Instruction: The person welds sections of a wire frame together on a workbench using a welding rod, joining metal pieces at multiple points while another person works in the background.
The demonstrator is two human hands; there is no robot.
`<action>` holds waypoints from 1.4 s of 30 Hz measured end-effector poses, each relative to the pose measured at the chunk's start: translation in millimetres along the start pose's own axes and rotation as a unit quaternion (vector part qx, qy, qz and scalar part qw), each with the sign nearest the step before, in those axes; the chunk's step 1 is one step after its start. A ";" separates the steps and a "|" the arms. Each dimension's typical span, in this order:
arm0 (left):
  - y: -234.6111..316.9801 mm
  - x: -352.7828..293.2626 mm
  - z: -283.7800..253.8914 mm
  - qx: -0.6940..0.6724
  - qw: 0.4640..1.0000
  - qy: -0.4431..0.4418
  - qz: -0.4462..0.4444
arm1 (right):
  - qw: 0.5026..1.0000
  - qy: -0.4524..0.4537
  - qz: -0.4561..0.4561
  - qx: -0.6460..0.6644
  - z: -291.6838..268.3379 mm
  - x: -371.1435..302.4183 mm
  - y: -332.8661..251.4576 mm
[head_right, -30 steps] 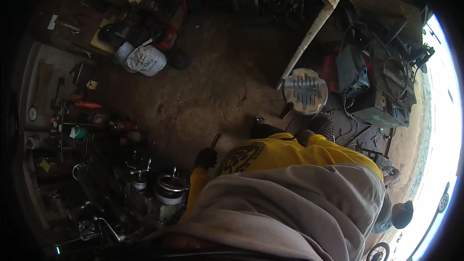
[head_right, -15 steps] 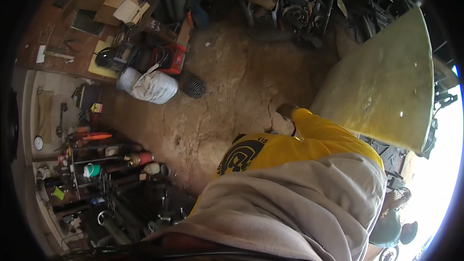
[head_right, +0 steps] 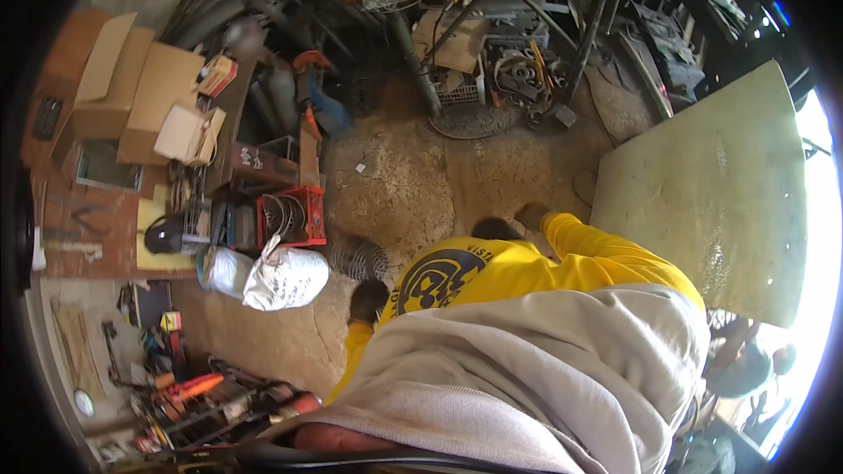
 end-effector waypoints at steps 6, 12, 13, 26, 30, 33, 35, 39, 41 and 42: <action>5.9 143.5 -294.8 -0.833 0.530 0.098 -0.124 | 0.922 0.171 -0.147 0.314 -227.0 -30.9 -201.5; -6.2 285.1 -422.8 -0.807 0.545 0.202 0.106 | 0.843 0.329 -0.337 0.259 -416.5 15.1 -311.9; -5.7 299.8 -440.2 -0.831 0.524 0.171 0.071 | 0.841 0.332 -0.336 0.264 -439.1 26.1 -314.0; -65.1 531.4 -611.1 -0.823 0.543 0.111 0.125 | 0.739 0.563 -0.150 0.338 -607.2 108.6 -254.0; -66.8 605.8 -716.8 -0.694 0.674 -0.005 0.254 | 0.601 0.616 -0.027 0.509 -619.8 99.2 -198.7; -72.7 699.2 -773.7 -0.634 0.709 -0.028 0.309 | 0.546 0.693 0.088 0.462 -610.3 74.7 -178.4; -101.2 784.5 -814.8 -0.626 0.700 -0.158 0.304 | 0.556 0.729 0.166 0.362 -590.4 63.5 -168.8; -58.2 904.0 -809.4 -0.623 0.702 -0.149 0.313 | 0.452 0.732 0.257 0.440 -542.5 54.8 -186.6; -24.9 939.2 -812.0 -0.620 0.713 -0.013 0.326 | 0.397 0.722 0.336 0.456 -513.0 50.9 -199.0; -14.8 964.0 -809.7 -0.620 0.711 -0.019 0.331 | 0.392 0.725 0.341 0.452 -500.3 50.8 -203.6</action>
Point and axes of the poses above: each hand's wrist, its own x-axis towards the middle knuckle, its own z-axis out of the palm, y = z × x, the point moved 4 cm from there along x, towards the middle knuckle, and after that the axes turned 1 degree about z, right-handed, at the moved point
